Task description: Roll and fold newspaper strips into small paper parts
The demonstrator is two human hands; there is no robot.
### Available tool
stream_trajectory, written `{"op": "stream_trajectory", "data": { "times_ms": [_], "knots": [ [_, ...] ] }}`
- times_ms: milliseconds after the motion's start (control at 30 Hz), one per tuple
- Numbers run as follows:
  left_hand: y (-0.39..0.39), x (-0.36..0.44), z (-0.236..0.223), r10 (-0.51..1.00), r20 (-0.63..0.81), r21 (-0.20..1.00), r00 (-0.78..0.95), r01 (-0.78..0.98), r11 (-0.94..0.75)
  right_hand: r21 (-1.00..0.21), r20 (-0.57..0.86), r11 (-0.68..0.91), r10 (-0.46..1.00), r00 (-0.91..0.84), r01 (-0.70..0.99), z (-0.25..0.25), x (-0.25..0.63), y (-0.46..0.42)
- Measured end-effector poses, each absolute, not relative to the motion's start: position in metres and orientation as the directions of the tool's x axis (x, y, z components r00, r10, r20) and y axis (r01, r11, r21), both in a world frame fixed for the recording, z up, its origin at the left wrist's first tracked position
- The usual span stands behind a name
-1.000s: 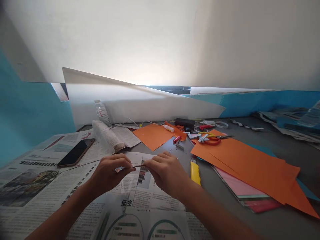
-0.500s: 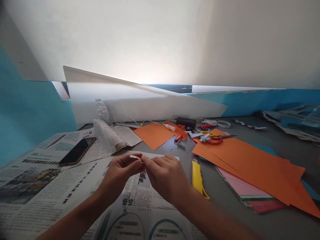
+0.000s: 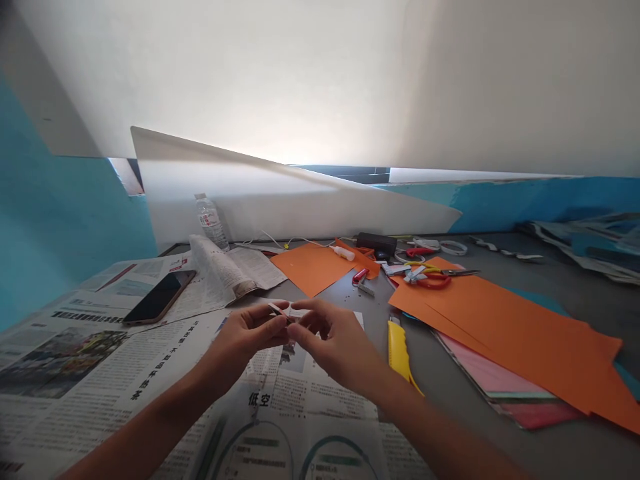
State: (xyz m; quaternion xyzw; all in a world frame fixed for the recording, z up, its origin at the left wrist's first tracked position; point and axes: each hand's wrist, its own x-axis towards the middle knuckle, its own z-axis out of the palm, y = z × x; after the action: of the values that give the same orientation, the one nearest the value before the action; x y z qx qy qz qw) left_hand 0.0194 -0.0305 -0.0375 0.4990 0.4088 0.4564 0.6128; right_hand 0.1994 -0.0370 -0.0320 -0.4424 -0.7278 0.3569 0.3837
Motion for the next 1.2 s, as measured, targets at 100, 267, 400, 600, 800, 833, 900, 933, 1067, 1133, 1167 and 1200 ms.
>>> {"op": "stream_trajectory", "data": {
  "times_ms": [100,267,400,600,800,833,900,933,1067,1133,1167,1200],
  "knots": [
    [-0.031,0.018,-0.036,0.958,-0.033,0.988,0.285,-0.136,0.074,-0.892,0.174,0.303,0.915,-0.364,0.336,-0.033,0.202,-0.035],
    [-0.031,0.017,-0.033,0.944,-0.028,0.995,0.33,-0.083,0.058,-0.864,0.195,0.295,0.943,-0.27,0.408,-0.03,0.201,-0.036],
    [-0.032,0.017,-0.031,0.938,-0.044,0.996,0.344,-0.054,0.067,-0.805,0.306,0.361,0.933,-0.191,0.471,-0.029,0.2,-0.036],
    [-0.032,0.019,-0.033,0.926,-0.124,0.992,0.356,0.066,0.107,-0.88,0.321,0.318,0.946,-0.052,0.354,-0.034,0.206,-0.031],
    [-0.035,0.014,-0.033,0.803,-0.139,0.99,0.579,0.111,0.091,-0.956,0.255,0.265,0.963,-0.093,0.126,-0.03,0.209,-0.026],
    [-0.035,0.013,-0.033,0.78,-0.137,0.99,0.61,0.116,0.084,-0.963,0.237,0.25,0.963,-0.132,0.099,-0.03,0.208,-0.026],
    [-0.037,0.011,-0.034,0.753,-0.126,0.991,0.645,0.108,0.074,-0.971,0.209,0.227,0.958,-0.198,0.071,-0.031,0.206,-0.026],
    [-0.037,0.011,-0.035,0.751,-0.114,0.993,0.65,0.102,0.063,-0.972,0.204,0.223,0.955,-0.216,0.068,-0.032,0.206,-0.027],
    [-0.039,0.012,-0.038,0.774,-0.056,0.993,0.63,0.117,-0.023,-0.97,0.208,0.23,0.952,-0.225,0.074,-0.034,0.203,-0.03],
    [-0.039,0.014,-0.039,0.792,-0.051,0.987,0.608,0.151,-0.052,-0.971,0.207,0.228,0.951,-0.231,0.069,-0.034,0.203,-0.031],
    [-0.039,0.015,-0.039,0.801,-0.05,0.984,0.597,0.167,-0.063,-0.972,0.204,0.225,0.95,-0.236,0.066,-0.034,0.203,-0.031],
    [-0.04,0.015,-0.039,0.807,-0.048,0.981,0.589,0.181,-0.074,-0.973,0.201,0.222,0.95,-0.241,0.066,-0.034,0.203,-0.031]
  ]
}}
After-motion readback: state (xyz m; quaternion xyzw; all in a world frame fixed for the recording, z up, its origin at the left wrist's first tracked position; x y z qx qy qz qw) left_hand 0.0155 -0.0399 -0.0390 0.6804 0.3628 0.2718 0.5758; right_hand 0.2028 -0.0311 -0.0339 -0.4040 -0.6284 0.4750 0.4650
